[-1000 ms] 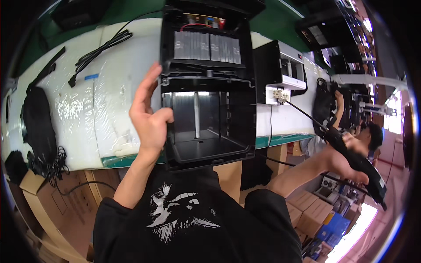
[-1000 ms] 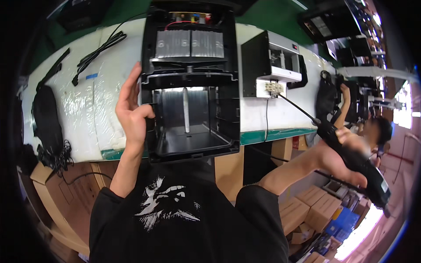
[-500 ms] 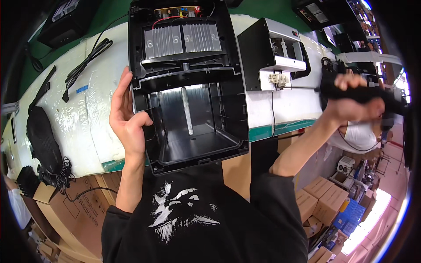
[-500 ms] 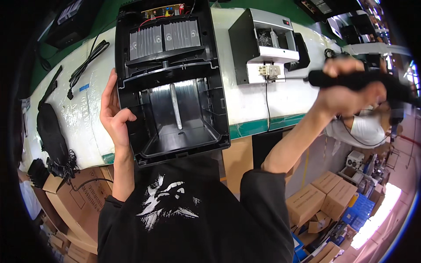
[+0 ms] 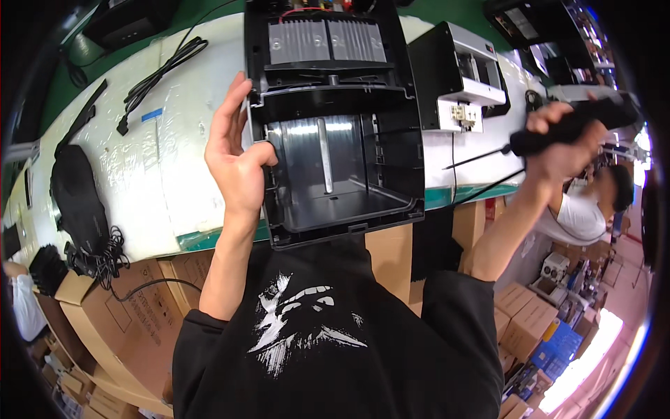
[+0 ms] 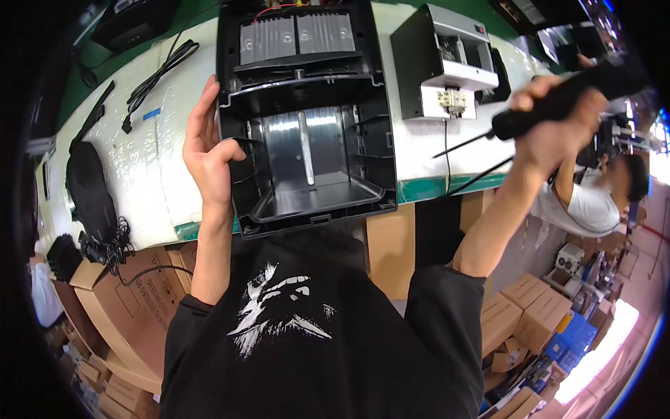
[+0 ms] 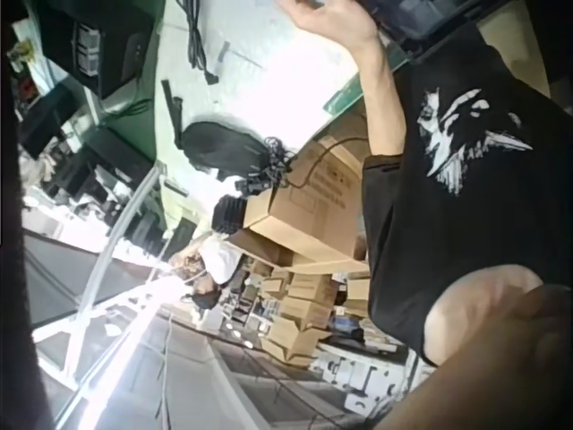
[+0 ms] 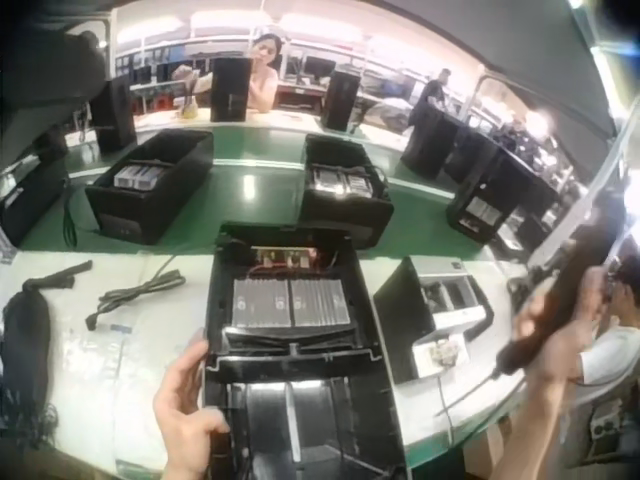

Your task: Assembling the outer enclosure of an electronic device using an electric screwdriver.

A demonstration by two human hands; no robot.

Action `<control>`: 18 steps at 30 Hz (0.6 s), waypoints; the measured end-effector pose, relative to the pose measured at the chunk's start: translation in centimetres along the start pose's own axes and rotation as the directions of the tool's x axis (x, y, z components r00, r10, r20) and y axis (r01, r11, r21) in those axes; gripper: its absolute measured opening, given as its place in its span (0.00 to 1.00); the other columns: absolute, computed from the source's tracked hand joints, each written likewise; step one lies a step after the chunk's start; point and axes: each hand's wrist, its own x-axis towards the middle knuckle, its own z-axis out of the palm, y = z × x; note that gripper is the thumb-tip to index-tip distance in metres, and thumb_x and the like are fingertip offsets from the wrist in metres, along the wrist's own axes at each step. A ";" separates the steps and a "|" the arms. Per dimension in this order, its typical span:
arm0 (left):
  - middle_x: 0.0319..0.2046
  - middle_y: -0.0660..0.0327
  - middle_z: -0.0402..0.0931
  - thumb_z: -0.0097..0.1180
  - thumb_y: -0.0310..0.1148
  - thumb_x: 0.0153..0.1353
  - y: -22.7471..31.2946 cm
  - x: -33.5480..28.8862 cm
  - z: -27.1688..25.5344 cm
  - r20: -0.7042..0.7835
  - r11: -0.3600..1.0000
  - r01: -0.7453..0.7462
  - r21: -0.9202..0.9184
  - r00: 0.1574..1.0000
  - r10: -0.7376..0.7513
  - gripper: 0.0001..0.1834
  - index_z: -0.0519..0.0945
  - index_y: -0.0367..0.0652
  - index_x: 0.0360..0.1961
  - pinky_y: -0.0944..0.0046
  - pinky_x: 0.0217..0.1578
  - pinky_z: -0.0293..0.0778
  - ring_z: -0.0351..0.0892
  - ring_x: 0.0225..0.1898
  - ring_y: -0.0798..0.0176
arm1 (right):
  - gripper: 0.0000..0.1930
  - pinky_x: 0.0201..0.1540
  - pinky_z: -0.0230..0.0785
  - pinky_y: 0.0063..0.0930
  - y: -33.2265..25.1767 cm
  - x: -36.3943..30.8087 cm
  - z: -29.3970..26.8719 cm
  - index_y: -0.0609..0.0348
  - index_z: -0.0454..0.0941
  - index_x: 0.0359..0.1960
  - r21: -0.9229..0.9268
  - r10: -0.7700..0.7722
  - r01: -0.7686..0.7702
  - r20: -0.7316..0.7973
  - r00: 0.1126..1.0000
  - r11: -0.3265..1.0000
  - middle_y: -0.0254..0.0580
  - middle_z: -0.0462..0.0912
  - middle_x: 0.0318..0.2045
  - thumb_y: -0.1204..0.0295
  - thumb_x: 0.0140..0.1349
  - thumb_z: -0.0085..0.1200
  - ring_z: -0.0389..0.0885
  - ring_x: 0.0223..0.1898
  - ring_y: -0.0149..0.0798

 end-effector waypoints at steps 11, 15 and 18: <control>0.64 0.45 0.58 0.40 0.10 0.28 0.4 0.2 0.1 0.009 0.999 -0.018 0.043 1.000 0.017 0.41 0.68 0.29 0.54 0.60 0.64 0.55 0.56 0.66 0.51 | 0.16 0.25 0.55 0.02 -14.3 -8.5 -9.1 0.53 0.68 0.26 0.471 -0.649 0.585 -0.032 0.760 0.661 0.23 0.71 0.22 0.55 0.56 0.57 0.69 0.21 0.12; 0.64 0.45 0.57 0.40 0.11 0.28 0.3 0.2 0.4 0.034 0.998 -0.021 0.065 0.999 0.019 0.41 0.68 0.28 0.54 0.61 0.64 0.56 0.56 0.66 0.51 | 0.15 0.28 0.54 -0.01 -9.4 -11.1 -2.2 0.54 0.67 0.26 0.894 -0.528 0.122 0.140 0.838 0.430 0.24 0.71 0.23 0.60 0.56 0.60 0.68 0.22 0.10; 0.64 0.45 0.57 0.40 0.11 0.28 0.3 0.2 -0.1 0.026 0.995 -0.031 0.090 0.999 0.029 0.41 0.68 0.28 0.54 0.61 0.63 0.56 0.56 0.66 0.51 | 0.22 0.28 0.61 0.09 -9.0 -9.8 -1.1 0.55 0.67 0.26 0.577 -0.390 0.073 0.449 0.804 0.813 0.29 0.72 0.22 0.50 0.51 0.61 0.71 0.23 0.21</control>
